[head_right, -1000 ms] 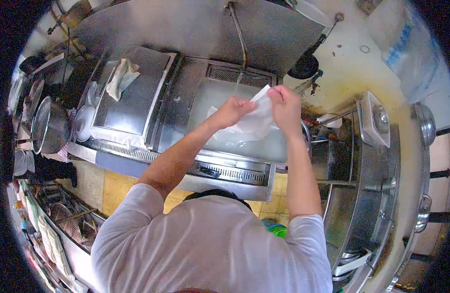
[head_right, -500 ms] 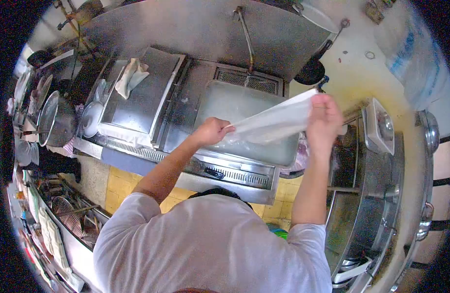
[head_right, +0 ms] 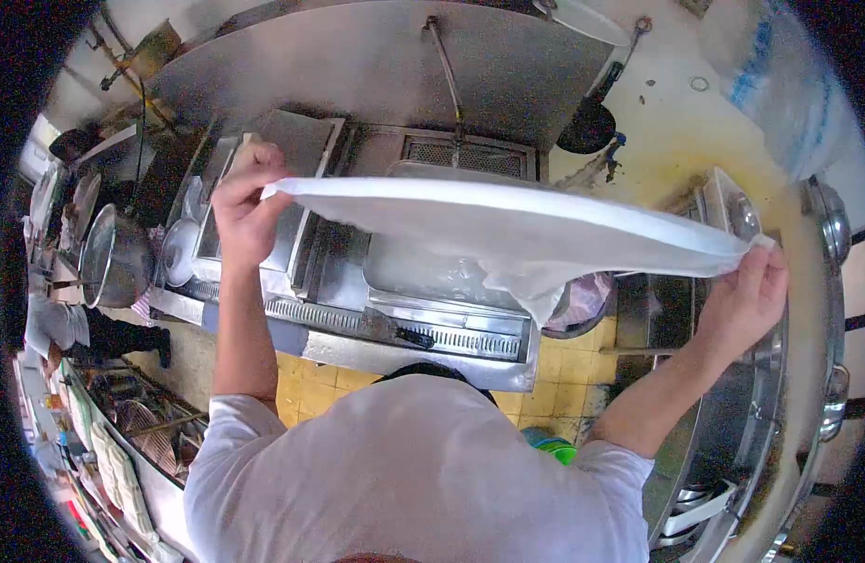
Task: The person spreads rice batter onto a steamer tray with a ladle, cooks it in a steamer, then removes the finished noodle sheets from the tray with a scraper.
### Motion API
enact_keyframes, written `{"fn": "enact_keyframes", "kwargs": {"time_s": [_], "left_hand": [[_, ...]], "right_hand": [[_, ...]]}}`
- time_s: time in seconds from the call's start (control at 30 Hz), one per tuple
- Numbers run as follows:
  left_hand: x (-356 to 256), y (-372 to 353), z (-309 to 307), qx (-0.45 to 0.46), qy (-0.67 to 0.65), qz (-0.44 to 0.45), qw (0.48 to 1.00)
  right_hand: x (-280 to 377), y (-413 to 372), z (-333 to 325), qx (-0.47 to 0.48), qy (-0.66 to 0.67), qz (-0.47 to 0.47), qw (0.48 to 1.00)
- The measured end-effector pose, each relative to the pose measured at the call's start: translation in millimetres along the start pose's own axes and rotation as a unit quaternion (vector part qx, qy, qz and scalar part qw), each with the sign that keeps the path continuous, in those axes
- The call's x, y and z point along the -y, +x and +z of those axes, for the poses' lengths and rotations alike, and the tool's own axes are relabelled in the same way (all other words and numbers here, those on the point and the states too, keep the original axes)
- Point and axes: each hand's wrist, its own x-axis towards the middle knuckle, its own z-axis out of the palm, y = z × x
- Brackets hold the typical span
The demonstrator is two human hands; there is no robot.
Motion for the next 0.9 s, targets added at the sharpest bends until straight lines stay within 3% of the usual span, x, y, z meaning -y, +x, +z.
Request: {"fn": "enact_keyframes", "kwargs": {"time_s": [0.07,0.13,0.23,0.3,0.33,0.37,0.4,0.43,0.47,0.5,0.53,0.6,0.67,0.73,0.8,0.87,0.9], "left_hand": [[5.0,-8.1,8.9,0.013,-0.02,0.011,1.0],[22.0,-27.2,24.6,-0.019,-0.057,-0.276,0.959],[84.0,-36.4,54.9,0.08,-0.041,-0.478,0.874],[163.0,-49.9,82.9,0.093,-0.06,-0.474,0.874],[183.7,-39.3,100.4,0.052,-0.09,-0.489,0.866],[201.0,-28.3,121.7,0.011,-0.12,-0.505,0.855],[219.9,-18.9,140.1,-0.03,-0.173,-0.467,0.867],[238.4,-13.0,157.3,-0.07,-0.225,-0.426,0.874],[261.9,-16.8,174.6,-0.068,-0.226,-0.425,0.874],[286.8,-25.0,191.4,-0.04,-0.124,-0.367,0.921],[273.9,-21.3,197.7,-0.01,-0.02,-0.304,0.952],[211.1,-35.6,184.3,0.238,0.118,-0.314,0.911],[230.2,-104.7,192.4,0.312,0.152,-0.131,0.929],[210.0,-148.2,186.3,0.331,0.233,-0.072,0.912],[206.1,-169.2,182.6,0.316,0.296,-0.07,0.899],[215.7,-175.4,174.4,0.299,0.359,-0.073,0.881],[223.1,-176.1,167.1,0.324,0.38,-0.059,0.864]], "right_hand": [[-20.3,-9.7,-17.9,-0.002,-0.06,0.022,0.998],[-48.7,-22.9,-21.6,0.058,-0.272,0.074,0.958],[-144.2,-44.2,-17.2,0.164,-0.347,0.055,0.922],[-198.1,-46.9,-1.0,0.188,-0.377,0.06,0.905],[-217.4,-44.7,14.6,0.188,-0.395,0.062,0.897],[-252.0,-31.7,23.2,0.168,-0.257,0.205,0.929],[-281.9,-20.1,28.0,0.14,-0.11,0.338,0.924],[-294.6,-21.3,37.0,0.138,-0.111,0.338,0.924],[-301.6,-26.6,52.4,0.111,-0.016,0.323,0.94],[-302.1,-32.9,65.9,0.083,0.078,0.304,0.946],[-296.1,-44.3,73.2,0.081,0.077,0.304,0.946],[-278.9,-75.5,75.6,0.231,-0.176,0.352,0.89],[-328.4,-142.3,62.4,0.267,-0.295,0.236,0.887],[-349.7,-194.4,49.7,0.271,-0.3,0.357,0.842],[-344.1,-224.2,56.6,0.22,-0.241,0.41,0.851],[-342.9,-225.1,58.7,0.173,-0.181,0.461,0.851],[-342.0,-218.0,52.6,0.186,-0.184,0.512,0.818]]}}
